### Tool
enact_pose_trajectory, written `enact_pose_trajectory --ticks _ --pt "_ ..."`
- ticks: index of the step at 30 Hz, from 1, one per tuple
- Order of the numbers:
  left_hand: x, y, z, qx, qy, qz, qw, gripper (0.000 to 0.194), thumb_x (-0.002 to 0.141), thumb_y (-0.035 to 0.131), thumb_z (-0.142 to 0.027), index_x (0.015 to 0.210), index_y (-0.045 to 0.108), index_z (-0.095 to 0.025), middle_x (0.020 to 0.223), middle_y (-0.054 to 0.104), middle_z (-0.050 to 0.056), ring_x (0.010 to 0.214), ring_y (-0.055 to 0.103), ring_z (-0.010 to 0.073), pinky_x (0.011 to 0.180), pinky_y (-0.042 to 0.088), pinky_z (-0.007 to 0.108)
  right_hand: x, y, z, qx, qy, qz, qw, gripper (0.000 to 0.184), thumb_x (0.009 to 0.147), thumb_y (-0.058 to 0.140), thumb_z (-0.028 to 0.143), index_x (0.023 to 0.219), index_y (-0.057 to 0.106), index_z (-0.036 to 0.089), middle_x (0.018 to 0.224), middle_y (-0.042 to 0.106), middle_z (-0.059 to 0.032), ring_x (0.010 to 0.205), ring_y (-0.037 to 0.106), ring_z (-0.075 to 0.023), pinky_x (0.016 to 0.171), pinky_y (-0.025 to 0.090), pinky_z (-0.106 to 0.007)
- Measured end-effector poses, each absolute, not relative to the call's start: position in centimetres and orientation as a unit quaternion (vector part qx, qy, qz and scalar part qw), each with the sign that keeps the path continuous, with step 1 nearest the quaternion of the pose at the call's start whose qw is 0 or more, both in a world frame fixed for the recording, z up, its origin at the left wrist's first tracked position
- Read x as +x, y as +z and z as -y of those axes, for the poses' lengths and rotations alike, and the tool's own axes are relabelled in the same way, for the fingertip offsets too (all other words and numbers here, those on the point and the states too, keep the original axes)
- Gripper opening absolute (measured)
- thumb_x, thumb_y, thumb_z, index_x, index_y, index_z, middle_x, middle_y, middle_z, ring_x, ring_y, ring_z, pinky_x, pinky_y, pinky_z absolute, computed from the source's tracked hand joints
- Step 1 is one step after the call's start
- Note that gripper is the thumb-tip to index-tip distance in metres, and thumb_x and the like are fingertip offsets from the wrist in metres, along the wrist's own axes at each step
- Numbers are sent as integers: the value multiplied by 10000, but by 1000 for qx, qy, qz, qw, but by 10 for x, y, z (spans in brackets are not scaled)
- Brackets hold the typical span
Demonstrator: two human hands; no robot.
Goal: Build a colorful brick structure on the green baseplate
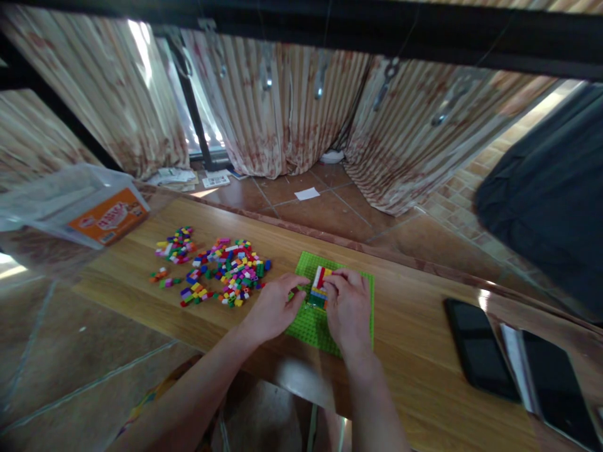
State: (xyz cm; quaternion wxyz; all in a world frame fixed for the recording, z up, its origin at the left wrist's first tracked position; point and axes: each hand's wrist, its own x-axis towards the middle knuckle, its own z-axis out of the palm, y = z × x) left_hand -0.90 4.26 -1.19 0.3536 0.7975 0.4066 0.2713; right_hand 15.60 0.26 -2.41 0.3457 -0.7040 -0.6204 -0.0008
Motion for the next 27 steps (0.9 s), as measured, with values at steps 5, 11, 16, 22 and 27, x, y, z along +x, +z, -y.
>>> enact_pose_trajectory --ticks 5,11,16,22,27 --pt "-9 -13 -42 816 258 -386 346 316 850 497 -144 1137 619 -197 1099 648 73 1026 609 207 938 489 351 156 -21 -2 -703 -6 628 335 229 878 503 286 817 708 203 1000 600 -95 970 521 -242 853 435 -416" --pt "-9 -15 -41 824 252 -372 345 355 851 490 -144 1188 592 -195 1133 632 79 1056 597 213 970 476 364 154 -18 -3 -695 -26 648 311 269 894 460 262 799 705 204 979 587 -98 954 505 -245 848 423 -418" --pt "-9 -15 -39 829 250 -355 352 434 835 493 -127 1258 548 -209 1183 615 72 1096 580 211 995 467 366 157 -20 -5 -685 -40 671 283 304 911 430 262 778 695 198 976 584 -95 917 492 -232 831 420 -392" --pt "-8 -17 -36 835 250 -339 353 452 832 495 -120 1277 529 -195 1207 607 79 1118 573 213 1008 464 364 160 -19 -4 -677 -51 687 259 310 920 409 244 801 692 197 965 595 -94 897 495 -229 809 428 -373" --pt "-7 -17 -36 840 247 -332 351 458 831 495 -114 1281 524 -191 1228 606 82 1131 572 216 1021 459 372 158 -16 -4 -684 -37 684 252 282 912 430 242 796 682 193 935 612 -93 884 507 -230 793 438 -369"
